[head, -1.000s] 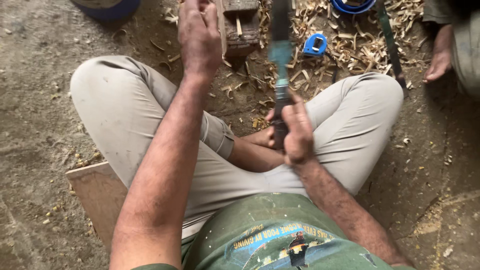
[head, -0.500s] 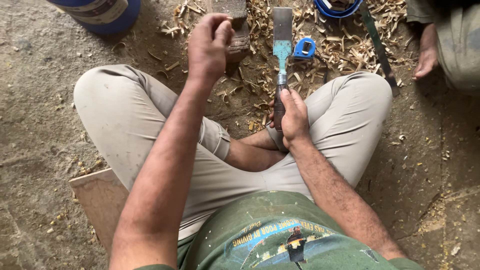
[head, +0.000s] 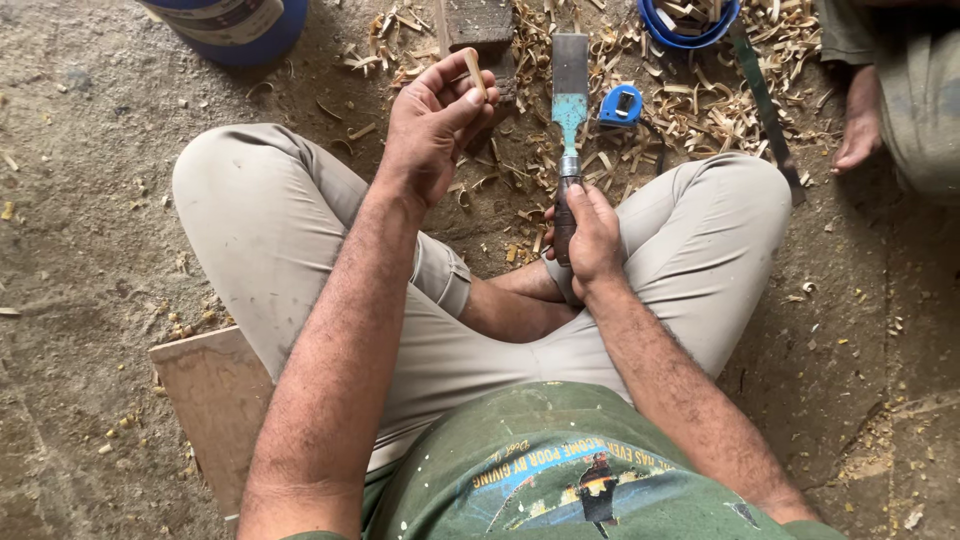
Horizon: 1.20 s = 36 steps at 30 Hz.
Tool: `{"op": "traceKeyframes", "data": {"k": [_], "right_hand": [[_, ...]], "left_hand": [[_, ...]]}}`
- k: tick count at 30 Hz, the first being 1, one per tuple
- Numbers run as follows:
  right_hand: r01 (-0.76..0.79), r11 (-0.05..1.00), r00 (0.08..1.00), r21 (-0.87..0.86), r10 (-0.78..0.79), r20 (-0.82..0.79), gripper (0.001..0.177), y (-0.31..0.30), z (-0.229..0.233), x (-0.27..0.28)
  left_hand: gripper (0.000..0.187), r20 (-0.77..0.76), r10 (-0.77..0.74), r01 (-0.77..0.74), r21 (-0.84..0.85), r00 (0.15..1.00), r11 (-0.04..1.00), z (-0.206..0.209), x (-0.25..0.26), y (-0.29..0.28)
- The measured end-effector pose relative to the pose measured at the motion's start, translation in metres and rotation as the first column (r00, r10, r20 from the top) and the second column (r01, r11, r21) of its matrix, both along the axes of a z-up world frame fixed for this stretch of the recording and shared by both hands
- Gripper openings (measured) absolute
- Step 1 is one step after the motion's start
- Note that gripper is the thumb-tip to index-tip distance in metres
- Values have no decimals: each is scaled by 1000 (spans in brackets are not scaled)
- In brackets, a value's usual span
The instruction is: The person carves and shapes small pieces of wood using a chisel and other woodworking tools while sitting on the floor, occasionally handling wood shavings and using measuring tools.
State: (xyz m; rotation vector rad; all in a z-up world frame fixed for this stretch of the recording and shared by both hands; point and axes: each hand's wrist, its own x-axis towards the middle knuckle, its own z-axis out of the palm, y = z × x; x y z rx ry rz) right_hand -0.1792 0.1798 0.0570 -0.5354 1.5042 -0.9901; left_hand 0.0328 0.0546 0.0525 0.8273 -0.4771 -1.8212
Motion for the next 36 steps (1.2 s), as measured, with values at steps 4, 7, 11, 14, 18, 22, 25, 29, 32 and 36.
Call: {"op": "traceKeyframes", "data": {"k": [4, 7, 11, 14, 18, 22, 25, 29, 32, 36], "right_hand": [[-7, 1000, 1000, 8, 7, -16, 29, 1, 0, 0], [8, 1000, 1000, 15, -8, -4, 28, 0, 0, 0], [1, 1000, 1000, -1, -1, -5, 29, 0, -3, -1], [2, 1000, 1000, 3, -2, -10, 29, 1, -4, -2], [7, 1000, 1000, 8, -7, 10, 29, 1, -4, -1], [-12, 1000, 1000, 23, 12, -15, 30, 0, 0, 0], [-14, 1000, 1000, 23, 14, -23, 31, 0, 2, 1], [-10, 1000, 1000, 26, 10, 1, 30, 0, 2, 0], [-9, 1000, 1000, 22, 9, 5, 30, 0, 0, 0], [-6, 1000, 1000, 22, 6, 15, 30, 1, -2, -1]], "left_hand": [[58, 5, -43, 43, -13, 999, 999, 1, 0, 3], [58, 24, -64, 65, -23, 998, 998, 1, -2, 5], [52, 10, -45, 45, -23, 999, 999, 0, -3, 7], [38, -35, 22, -21, 46, 999, 999, 0, 0, 4], [30, -46, 71, -64, 130, 996, 989, 0, 2, 3], [26, -17, 77, -75, 84, 997, 994, -7, 0, 6], [26, 15, 86, -87, 49, 996, 995, -14, -1, 5], [25, 67, 94, -95, 3, 993, 995, -19, -2, 6], [25, 115, 79, -78, -13, 990, 997, -21, -4, 5], [24, 198, 76, -83, 28, 977, 996, -22, -8, 8]]}}
